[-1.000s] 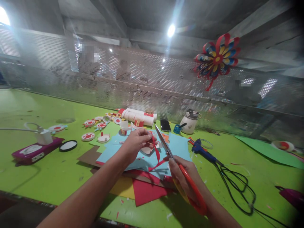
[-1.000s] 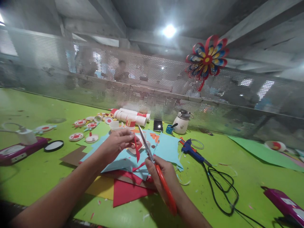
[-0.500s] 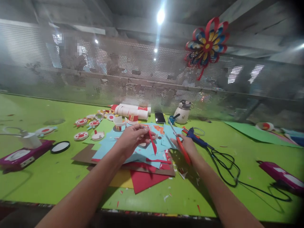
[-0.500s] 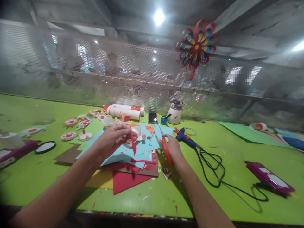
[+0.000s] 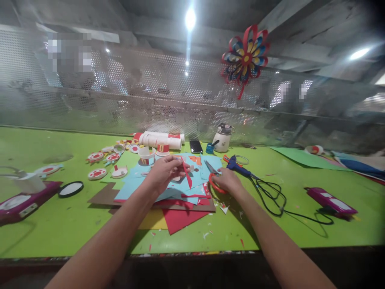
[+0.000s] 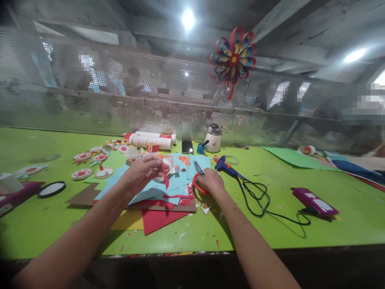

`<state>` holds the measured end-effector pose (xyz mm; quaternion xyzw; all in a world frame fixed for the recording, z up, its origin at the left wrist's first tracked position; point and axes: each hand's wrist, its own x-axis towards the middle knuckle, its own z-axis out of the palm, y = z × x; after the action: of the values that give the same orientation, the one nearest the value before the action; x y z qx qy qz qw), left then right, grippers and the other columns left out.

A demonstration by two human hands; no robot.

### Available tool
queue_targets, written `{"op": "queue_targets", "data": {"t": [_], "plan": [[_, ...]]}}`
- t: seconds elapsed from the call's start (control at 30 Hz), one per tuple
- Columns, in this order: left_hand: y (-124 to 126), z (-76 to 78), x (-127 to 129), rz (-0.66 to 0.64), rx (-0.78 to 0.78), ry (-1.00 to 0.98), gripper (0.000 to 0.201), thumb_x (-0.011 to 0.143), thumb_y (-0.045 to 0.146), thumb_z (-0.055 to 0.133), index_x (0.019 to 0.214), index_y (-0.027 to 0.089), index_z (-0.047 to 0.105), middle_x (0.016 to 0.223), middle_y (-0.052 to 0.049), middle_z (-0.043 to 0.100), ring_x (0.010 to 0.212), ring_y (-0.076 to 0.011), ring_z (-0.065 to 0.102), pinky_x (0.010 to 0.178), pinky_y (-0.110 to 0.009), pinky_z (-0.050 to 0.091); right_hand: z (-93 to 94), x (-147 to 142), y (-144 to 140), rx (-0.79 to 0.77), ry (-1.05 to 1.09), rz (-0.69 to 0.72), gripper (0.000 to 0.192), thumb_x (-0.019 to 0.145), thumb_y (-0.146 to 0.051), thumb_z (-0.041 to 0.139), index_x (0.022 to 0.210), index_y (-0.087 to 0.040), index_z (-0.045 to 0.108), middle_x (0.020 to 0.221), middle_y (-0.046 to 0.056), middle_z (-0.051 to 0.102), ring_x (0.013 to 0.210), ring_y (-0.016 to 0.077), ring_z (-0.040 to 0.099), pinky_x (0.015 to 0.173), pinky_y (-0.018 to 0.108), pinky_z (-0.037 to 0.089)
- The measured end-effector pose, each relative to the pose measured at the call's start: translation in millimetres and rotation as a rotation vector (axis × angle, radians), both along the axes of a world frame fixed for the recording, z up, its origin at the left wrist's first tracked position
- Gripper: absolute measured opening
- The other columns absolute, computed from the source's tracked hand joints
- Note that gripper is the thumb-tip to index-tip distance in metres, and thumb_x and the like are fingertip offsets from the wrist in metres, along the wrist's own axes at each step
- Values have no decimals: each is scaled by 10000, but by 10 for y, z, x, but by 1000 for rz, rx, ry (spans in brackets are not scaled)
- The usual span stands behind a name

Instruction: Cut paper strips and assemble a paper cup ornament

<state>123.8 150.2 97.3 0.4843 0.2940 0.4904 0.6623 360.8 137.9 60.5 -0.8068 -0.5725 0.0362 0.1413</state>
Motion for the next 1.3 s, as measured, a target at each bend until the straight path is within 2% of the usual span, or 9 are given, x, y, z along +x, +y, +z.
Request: {"op": "queue_targets", "data": {"t": [0.13, 0.23, 0.37, 0.43, 0.5, 0.6, 0.7, 0.9, 1.3], "plan": [[23, -31, 6, 26, 30, 18, 119, 696, 144, 664, 666, 133, 550, 686, -71, 665, 623, -137, 639, 578, -238, 500, 4, -52, -112, -52, -126, 41, 269, 750, -322, 611, 923, -130, 687, 955, 191, 702, 889, 334, 658, 685, 356, 454], [25, -44, 21, 54, 34, 19, 115, 691, 137, 652, 647, 132, 546, 675, -76, 664, 614, -145, 639, 582, -253, 507, 104, -64, -207, -52, -183, 89, 230, 727, -301, 651, 864, -121, 693, 890, 193, 705, 859, 343, 659, 682, 367, 451], [16, -47, 48, 86, 44, 3, 117, 685, 138, 645, 624, 125, 546, 655, -67, 653, 610, -145, 633, 598, -268, 516, 357, -165, -348, 51, -202, 139, 337, 827, -377, 565, 1016, -114, 660, 948, 192, 695, 886, 324, 642, 703, 374, 445], [13, -48, 59, 103, 56, -11, 111, 680, 143, 644, 625, 120, 551, 639, -54, 644, 597, -142, 628, 606, -277, 519, 474, -283, -416, 133, -114, 241, 365, 897, -444, 453, 1056, -175, 641, 939, 108, 702, 829, 225, 642, 702, 309, 448], [11, -50, 67, 120, 69, -29, 108, 677, 148, 642, 628, 120, 550, 625, -38, 635, 590, -136, 625, 610, -276, 518, 539, -428, -464, 208, 160, 463, 370, 905, -470, 434, 961, -177, 652, 823, 64, 695, 710, 163, 618, 642, 260, 443], [8, -50, 75, 149, 90, -56, 100, 674, 141, 631, 626, 121, 546, 622, -21, 628, 596, -119, 617, 608, -251, 505, 537, -626, -479, 202, 361, 596, 347, 815, -508, 567, 854, -166, 618, 711, 41, 653, 609, 139, 563, 565, 248, 419], [-4, -41, 83, 170, 104, -72, 99, 669, 134, 626, 624, 125, 538, 625, -15, 626, 600, -115, 612, 617, -250, 501, 494, -742, -447, 211, 354, 572, 309, 741, -469, 661, 762, -175, 565, 667, 19, 604, 580, 127, 502, 539, 249, 386], [-33, -19, 94, 181, 106, -87, 115, 676, 141, 627, 629, 129, 523, 637, -24, 636, 585, -119, 609, 631, -267, 496, 454, -799, -423, 270, 503, 558, 189, 737, -282, 665, 672, -185, 516, 580, -36, 502, 540, 100, 413, 517, 233, 333], [-59, -53, 143, 167, 114, -85, 125, 710, 170, 651, 666, 125, 543, 666, -37, 650, 622, -140, 633, 648, -274, 504, 334, -734, -446, 365, 615, 571, 162, 762, -275, 599, 648, -173, 545, 567, -37, 475, 533, 101, 399, 510, 232, 323]]}}
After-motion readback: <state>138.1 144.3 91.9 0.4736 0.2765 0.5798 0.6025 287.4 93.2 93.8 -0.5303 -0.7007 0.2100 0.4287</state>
